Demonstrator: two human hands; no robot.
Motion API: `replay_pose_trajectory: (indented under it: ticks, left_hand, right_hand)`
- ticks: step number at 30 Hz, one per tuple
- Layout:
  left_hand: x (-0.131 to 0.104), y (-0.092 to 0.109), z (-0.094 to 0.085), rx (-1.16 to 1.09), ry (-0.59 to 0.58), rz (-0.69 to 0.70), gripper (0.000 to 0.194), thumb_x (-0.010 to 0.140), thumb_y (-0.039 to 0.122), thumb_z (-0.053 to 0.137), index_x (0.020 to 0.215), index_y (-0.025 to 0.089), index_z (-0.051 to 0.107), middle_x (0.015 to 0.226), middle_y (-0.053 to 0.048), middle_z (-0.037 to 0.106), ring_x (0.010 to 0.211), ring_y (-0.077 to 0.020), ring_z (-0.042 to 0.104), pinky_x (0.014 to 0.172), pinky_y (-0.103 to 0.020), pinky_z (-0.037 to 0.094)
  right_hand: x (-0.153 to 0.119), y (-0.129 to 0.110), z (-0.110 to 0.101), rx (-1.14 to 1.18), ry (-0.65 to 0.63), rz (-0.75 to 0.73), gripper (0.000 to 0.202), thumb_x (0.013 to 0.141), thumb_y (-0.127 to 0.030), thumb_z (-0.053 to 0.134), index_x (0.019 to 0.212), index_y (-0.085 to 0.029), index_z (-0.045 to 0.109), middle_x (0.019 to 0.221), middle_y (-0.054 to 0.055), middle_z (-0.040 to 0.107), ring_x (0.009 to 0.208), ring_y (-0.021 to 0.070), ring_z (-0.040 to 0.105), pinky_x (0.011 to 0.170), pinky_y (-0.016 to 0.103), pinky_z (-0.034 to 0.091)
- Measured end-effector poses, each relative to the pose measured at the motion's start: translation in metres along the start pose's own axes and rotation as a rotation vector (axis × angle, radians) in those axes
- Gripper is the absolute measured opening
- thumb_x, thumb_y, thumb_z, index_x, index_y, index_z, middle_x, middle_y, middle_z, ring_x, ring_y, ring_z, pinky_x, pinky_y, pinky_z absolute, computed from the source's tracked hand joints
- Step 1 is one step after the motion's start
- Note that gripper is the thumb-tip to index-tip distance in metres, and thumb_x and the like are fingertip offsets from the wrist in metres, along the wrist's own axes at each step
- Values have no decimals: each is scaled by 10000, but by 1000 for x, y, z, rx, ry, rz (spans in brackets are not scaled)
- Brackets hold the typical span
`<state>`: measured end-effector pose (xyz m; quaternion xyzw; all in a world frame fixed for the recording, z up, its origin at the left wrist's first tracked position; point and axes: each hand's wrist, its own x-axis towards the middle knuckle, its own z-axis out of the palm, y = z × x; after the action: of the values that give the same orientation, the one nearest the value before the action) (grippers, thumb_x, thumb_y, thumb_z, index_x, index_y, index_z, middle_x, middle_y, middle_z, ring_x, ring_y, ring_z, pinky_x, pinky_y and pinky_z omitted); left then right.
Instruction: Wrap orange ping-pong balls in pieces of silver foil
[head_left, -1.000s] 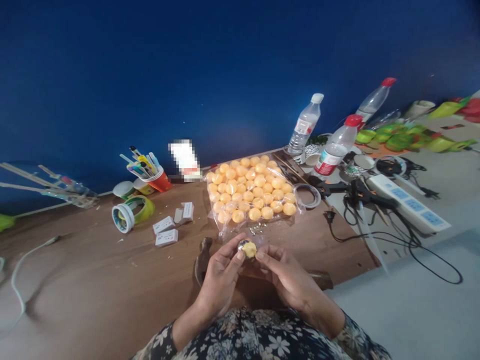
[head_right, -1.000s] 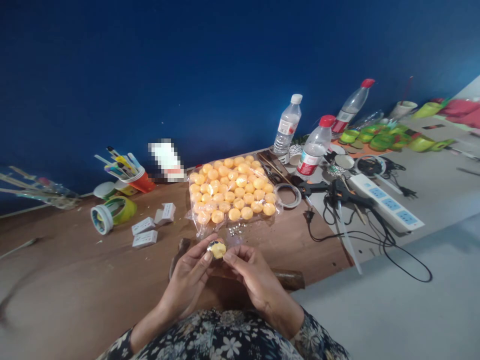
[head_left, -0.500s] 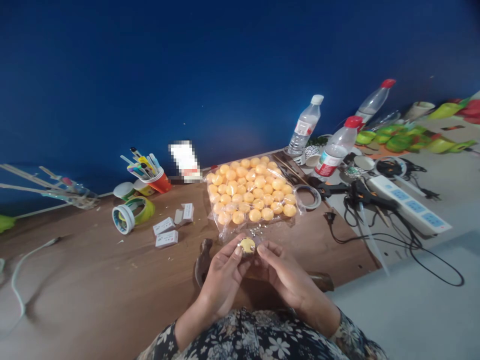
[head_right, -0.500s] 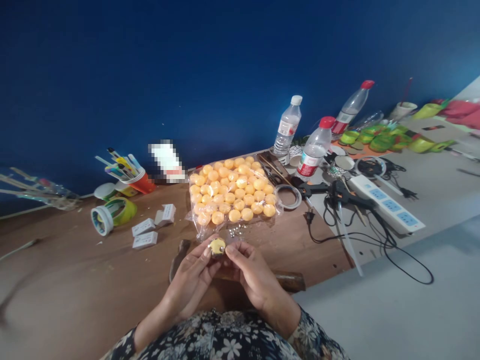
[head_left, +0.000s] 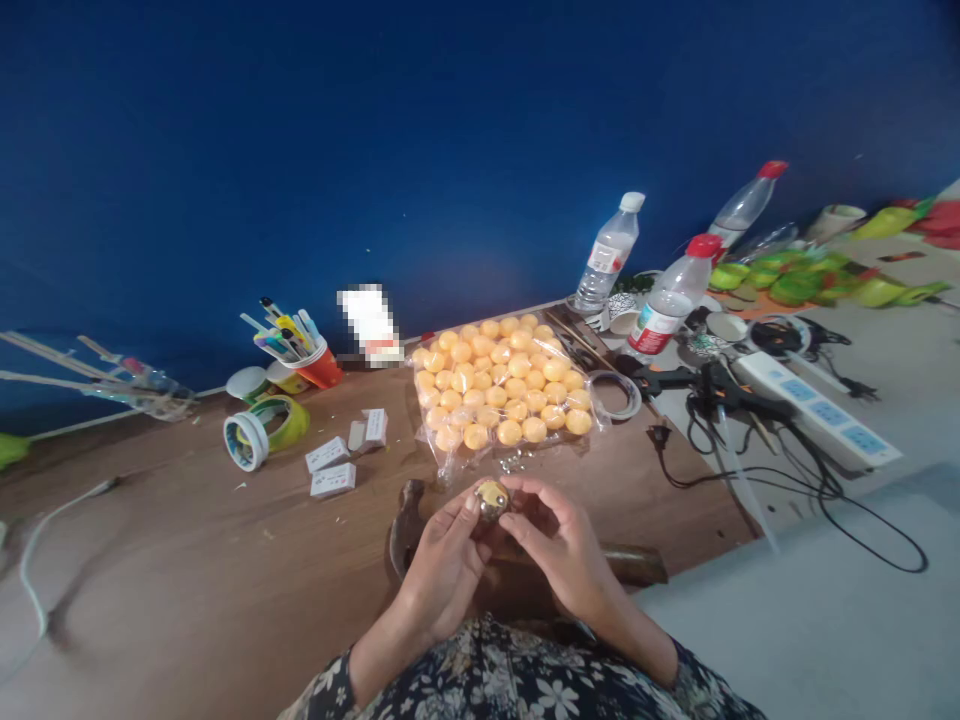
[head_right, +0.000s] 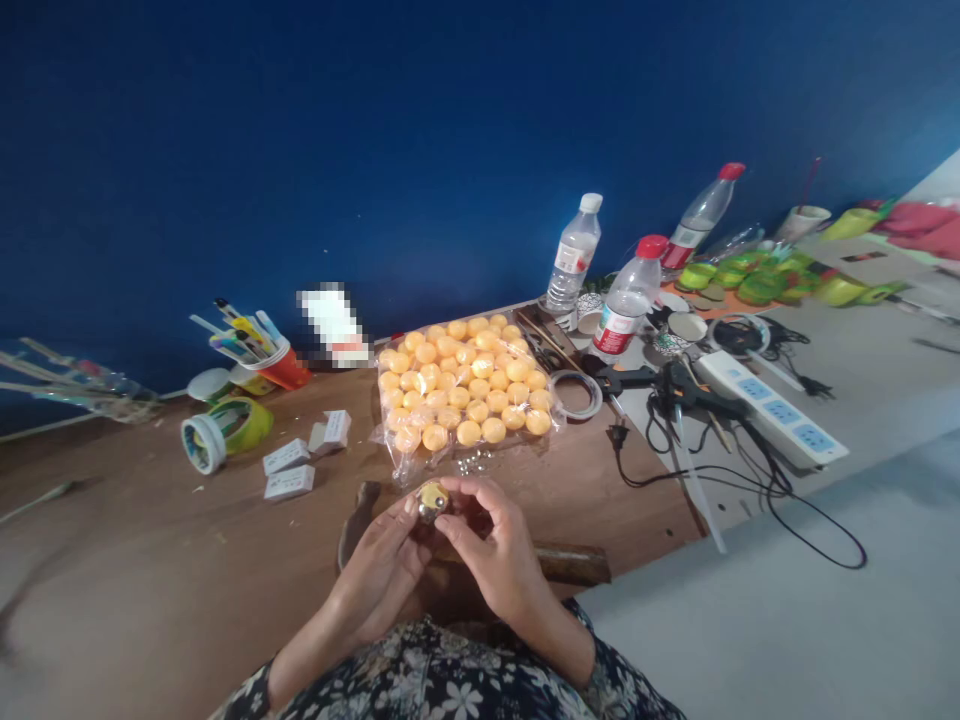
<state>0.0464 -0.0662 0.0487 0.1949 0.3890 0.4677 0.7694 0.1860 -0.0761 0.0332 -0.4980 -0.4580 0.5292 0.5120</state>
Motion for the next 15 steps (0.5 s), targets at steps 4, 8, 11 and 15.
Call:
replay_pose_trajectory:
  ticks: [4,8,11,15]
  left_hand:
    - [-1,-1,1,13,-4,-7,264,849,306,639,1051,146,700,1058,-102,715,1019,-226,636,867,-302,510]
    - [-3,-1,1,26,-20,13,233,850,289,642,1007,133,712,1033,-102,719,981,-208,646,850,-285,520]
    - [-2,0,1,4,28,11,217,824,288,672,967,132,717,982,-91,727,903,-190,664,793,-272,548]
    - [-1,3,-1,-45,139,-17,218,829,298,664,958,127,707,925,-83,730,809,-178,686,719,-266,578]
  right_hand:
    - [-1,1,1,-184,14,-170,196,832,-234,644,1021,-249,695,1009,46,673,962,208,628,845,324,503]
    - [-2,1,1,-216,11,-195,177,840,-222,632,1004,-240,693,970,46,671,928,199,638,808,307,520]
    - [5,-1,-10,-189,-62,-149,232,847,-252,627,1077,-245,666,994,46,683,894,196,650,781,308,531]
    - [28,1,-39,-393,-3,-143,215,896,-261,550,1080,-213,649,1031,69,688,921,203,648,815,325,510]
